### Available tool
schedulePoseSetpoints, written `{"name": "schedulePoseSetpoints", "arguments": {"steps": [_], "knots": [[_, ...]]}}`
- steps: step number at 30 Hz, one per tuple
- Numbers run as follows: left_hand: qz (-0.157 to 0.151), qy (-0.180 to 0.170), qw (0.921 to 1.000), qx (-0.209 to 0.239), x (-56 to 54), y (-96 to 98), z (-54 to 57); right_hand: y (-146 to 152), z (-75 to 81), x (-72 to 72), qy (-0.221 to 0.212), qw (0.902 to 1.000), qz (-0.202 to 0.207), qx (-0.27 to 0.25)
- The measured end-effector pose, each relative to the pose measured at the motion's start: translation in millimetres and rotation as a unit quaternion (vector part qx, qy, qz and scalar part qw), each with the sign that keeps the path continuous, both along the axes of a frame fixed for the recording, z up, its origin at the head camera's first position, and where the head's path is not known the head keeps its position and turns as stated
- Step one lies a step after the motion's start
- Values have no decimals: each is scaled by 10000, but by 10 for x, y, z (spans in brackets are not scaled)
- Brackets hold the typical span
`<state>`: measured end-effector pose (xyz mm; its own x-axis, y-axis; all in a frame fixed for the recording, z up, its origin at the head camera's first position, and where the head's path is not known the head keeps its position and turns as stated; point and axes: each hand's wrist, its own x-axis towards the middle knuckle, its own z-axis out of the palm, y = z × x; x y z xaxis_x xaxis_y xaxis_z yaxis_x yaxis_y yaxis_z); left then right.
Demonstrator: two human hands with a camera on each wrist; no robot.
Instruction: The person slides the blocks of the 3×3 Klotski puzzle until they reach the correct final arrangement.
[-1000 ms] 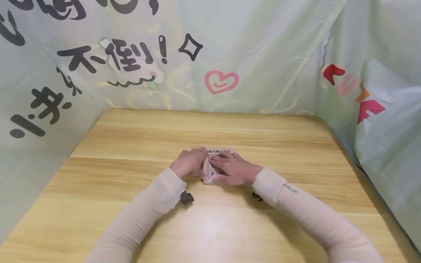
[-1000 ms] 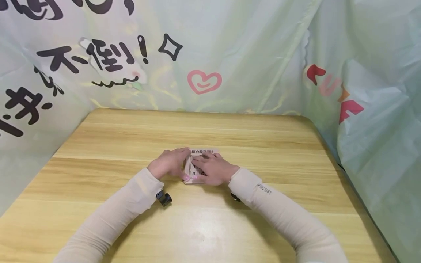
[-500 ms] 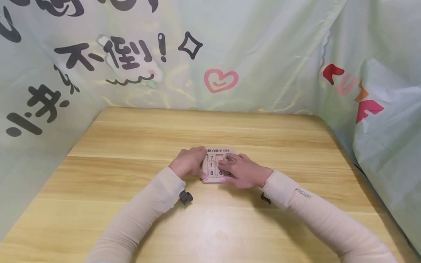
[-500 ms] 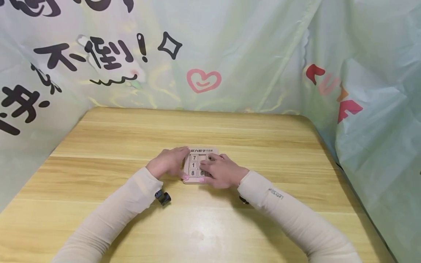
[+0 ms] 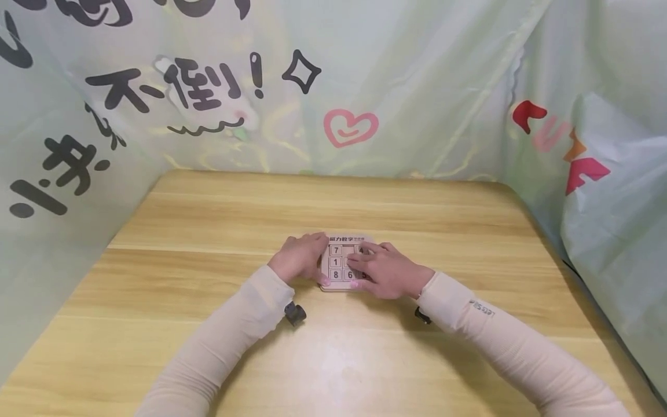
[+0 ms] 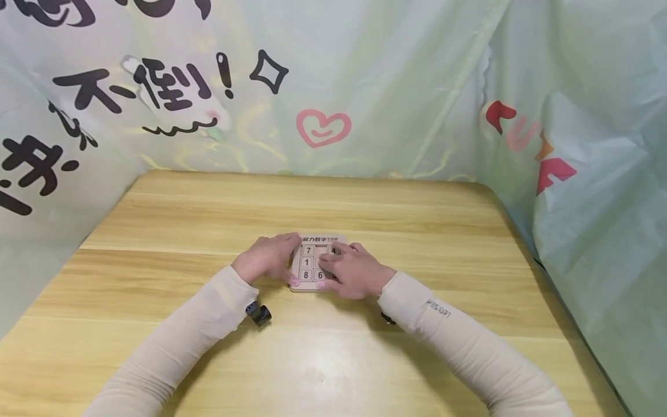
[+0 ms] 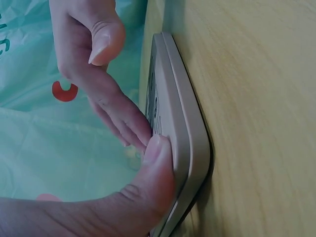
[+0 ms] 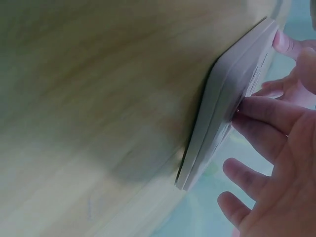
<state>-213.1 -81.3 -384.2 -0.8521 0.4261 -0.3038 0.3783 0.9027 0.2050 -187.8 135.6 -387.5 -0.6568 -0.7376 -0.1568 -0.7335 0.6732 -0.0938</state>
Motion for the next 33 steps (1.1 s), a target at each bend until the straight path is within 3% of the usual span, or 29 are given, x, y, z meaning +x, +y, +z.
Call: {"name": "schedulePoseSetpoints", "arguments": {"steps": [14, 21, 33], "knots": [[28, -65, 9999, 72, 5, -6, 8, -51, -23, -74, 564, 9983, -72, 119], [74, -94, 9999, 94, -2, -2, -2, -25, -39, -142, 278, 9993, -235, 4], [54, 19, 9999, 118, 4, -11, 11, 196, -3, 51, -89, 9999, -112, 7]]}}
